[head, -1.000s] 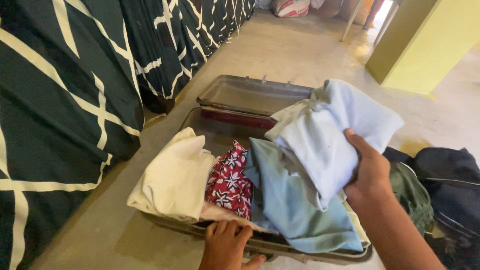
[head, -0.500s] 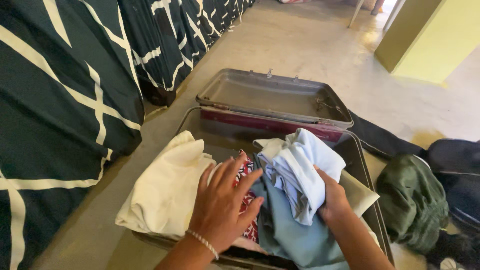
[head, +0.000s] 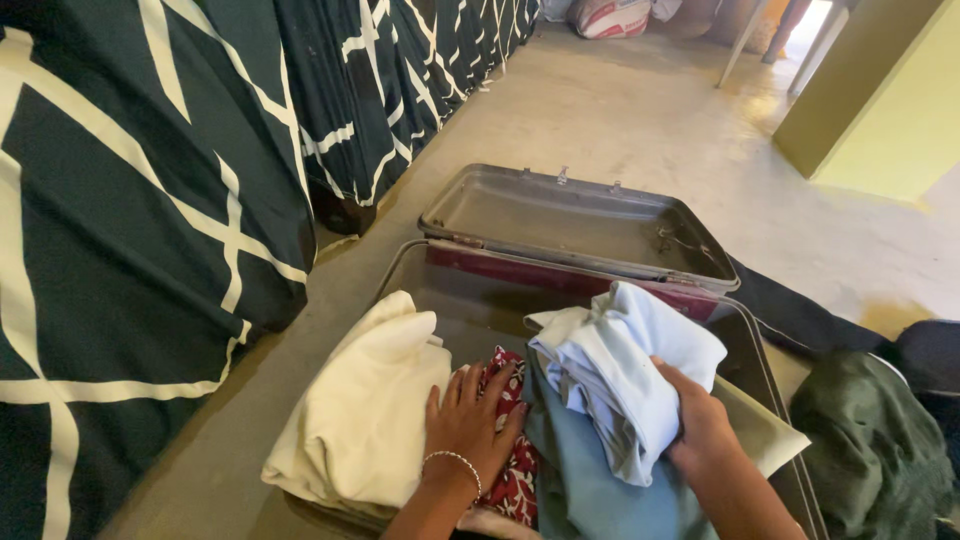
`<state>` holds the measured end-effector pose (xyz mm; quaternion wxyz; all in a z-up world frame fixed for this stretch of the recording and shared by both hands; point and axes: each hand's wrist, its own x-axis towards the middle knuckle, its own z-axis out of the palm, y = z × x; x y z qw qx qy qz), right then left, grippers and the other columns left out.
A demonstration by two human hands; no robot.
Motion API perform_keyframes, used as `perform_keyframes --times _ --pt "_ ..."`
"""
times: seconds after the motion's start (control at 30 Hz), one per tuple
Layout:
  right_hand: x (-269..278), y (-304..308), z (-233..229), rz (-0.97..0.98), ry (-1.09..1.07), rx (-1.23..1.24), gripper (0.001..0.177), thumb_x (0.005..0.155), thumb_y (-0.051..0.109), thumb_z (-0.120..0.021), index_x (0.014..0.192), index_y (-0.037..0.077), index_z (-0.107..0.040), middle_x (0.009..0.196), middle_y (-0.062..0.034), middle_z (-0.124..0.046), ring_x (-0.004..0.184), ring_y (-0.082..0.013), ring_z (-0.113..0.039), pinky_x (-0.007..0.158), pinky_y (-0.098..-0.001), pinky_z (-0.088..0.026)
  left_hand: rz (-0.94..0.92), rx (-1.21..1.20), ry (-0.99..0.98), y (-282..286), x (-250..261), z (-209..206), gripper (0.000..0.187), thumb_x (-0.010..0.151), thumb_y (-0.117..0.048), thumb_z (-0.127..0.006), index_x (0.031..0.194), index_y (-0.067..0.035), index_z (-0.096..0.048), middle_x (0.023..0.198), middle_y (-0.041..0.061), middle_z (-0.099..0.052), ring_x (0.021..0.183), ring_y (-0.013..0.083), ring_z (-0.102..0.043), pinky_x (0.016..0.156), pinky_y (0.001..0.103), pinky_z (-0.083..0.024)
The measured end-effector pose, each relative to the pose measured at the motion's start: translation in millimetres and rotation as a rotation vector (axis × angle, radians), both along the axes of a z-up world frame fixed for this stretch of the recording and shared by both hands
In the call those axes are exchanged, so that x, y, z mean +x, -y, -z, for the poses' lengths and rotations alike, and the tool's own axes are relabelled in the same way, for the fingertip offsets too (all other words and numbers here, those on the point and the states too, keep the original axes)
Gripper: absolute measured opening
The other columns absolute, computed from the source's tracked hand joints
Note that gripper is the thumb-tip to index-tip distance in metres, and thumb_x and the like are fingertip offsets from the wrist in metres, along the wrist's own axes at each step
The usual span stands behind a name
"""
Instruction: The person folds a light blue shirt on the floor and places it into an open suitcase. They then rearrange existing clothes inside the suitcase, including a red floral shirt and a yellow top, before folding a pair of green shorts and adding them to the suitcase.
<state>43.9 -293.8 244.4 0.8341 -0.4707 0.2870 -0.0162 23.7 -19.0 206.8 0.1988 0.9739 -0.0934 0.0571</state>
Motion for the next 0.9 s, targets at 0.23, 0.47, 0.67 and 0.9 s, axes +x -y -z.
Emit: perform_keyframes --times 0.23,0.47,0.67,0.9 --pt "12.0 -55.1 -66.6 -0.107 0.102 -0.067 0.049 0.088 0.018 -0.070 0.131 -0.002 -0.060 0.113 -0.0139 -0.073 0.095 -0.0258 -0.073 0.084 -0.0411 -0.061 -0.001 -0.269 -0.161 -20.4 15.0 -32.4 0.059 0.091 -0.052 -0.060 0.144 -0.027 -0.054 0.151 0.004 -0.050 0.142 0.0260 -0.043 0.117 0.056 -0.033" --pt "-9.7 -72.4 -16.9 -0.068 0.137 0.007 0.047 0.092 0.025 -0.066 0.129 -0.002 -0.064 0.109 -0.0139 -0.075 0.089 -0.0245 -0.073 0.078 -0.0380 -0.059 -0.189 0.314 0.159 -111.4 43.1 -92.3 0.077 0.074 -0.035 -0.082 0.141 -0.015 -0.050 0.132 0.012 -0.060 0.122 0.0337 -0.060 0.096 0.056 -0.048" --pt "-3.2 -45.4 41.0 0.043 0.089 -0.013 0.045 0.092 0.023 -0.070 0.124 -0.008 -0.065 0.106 -0.0162 -0.074 0.083 -0.0249 -0.072 0.073 -0.0381 -0.058 -0.268 0.307 -0.008 -131.1 36.6 -61.8 0.055 0.084 -0.023 -0.076 0.133 -0.012 -0.055 0.103 0.015 -0.072 0.095 0.0322 -0.073 0.075 0.043 -0.061" --pt "3.3 -54.1 38.2 0.082 0.101 -0.098 0.045 0.091 0.022 -0.073 0.121 -0.011 -0.066 0.100 -0.0165 -0.074 0.077 -0.0237 -0.070 0.068 -0.0366 -0.055 -0.291 0.508 0.114 -106.3 39.4 -39.6 0.028 0.102 -0.010 -0.054 0.128 -0.020 -0.055 0.095 0.015 -0.071 0.085 0.0313 -0.075 0.066 0.041 -0.062"
